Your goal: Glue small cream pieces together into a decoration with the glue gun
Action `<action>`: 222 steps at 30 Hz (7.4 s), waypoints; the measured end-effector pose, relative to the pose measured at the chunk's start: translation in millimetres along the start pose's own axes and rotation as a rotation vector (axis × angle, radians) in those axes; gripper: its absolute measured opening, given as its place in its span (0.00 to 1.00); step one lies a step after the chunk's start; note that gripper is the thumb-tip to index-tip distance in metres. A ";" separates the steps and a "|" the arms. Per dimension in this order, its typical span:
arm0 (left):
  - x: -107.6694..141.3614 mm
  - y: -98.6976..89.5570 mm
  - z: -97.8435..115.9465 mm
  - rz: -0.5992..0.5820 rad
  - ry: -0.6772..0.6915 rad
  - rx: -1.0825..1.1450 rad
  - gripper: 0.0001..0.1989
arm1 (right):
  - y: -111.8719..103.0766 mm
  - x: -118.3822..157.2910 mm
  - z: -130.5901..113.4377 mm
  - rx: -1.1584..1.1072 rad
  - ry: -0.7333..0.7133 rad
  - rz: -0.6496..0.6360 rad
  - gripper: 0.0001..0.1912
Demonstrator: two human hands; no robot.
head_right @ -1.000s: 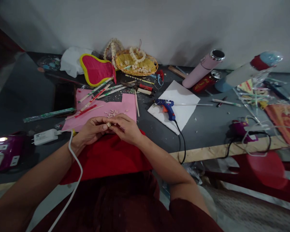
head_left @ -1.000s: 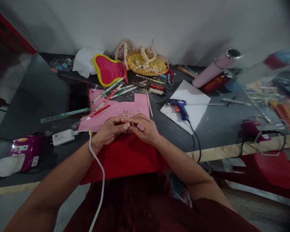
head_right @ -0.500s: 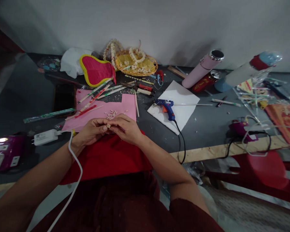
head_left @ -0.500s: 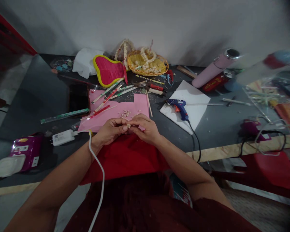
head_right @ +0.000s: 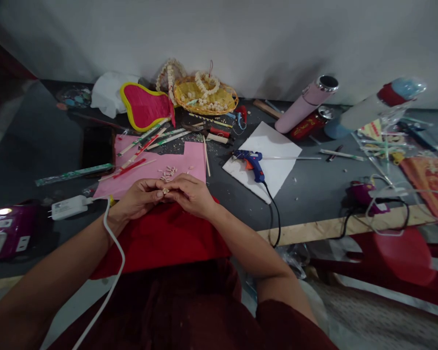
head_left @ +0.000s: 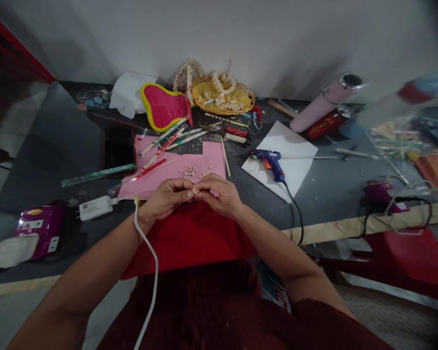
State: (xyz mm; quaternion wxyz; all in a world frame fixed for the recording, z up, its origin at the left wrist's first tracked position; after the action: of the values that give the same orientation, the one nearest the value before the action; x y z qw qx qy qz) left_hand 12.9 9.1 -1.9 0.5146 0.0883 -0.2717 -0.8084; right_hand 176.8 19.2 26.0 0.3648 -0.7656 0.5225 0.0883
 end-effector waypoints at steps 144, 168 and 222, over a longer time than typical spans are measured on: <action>14.8 4.3 35.4 -0.041 0.257 0.144 0.13 | -9.2 8.0 -24.2 -0.127 0.559 -0.438 0.10; 32.5 28.4 5.4 0.122 0.123 0.145 0.16 | -2.4 59.0 -29.0 0.677 0.433 -0.425 0.10; 50.4 18.3 -23.3 -0.341 0.514 -1.315 0.19 | -22.2 16.0 24.4 0.824 0.523 -0.440 0.11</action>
State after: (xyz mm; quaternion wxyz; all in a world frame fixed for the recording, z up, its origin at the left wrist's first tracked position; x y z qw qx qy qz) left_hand 14.2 -49.2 -4.7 0.3757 -0.0110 0.4175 -0.8273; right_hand 209.0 27.5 10.6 0.5028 -0.6469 0.4143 -0.3964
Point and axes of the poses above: each hand's wrist, its own x-axis away from the middle knuckle, its own y-axis out of the palm, z = x × y, the point moved 2 cm from there along -x, towards the middle knuckle, and after that the axes turned 5 degrees about y, right-handed, at the moved point
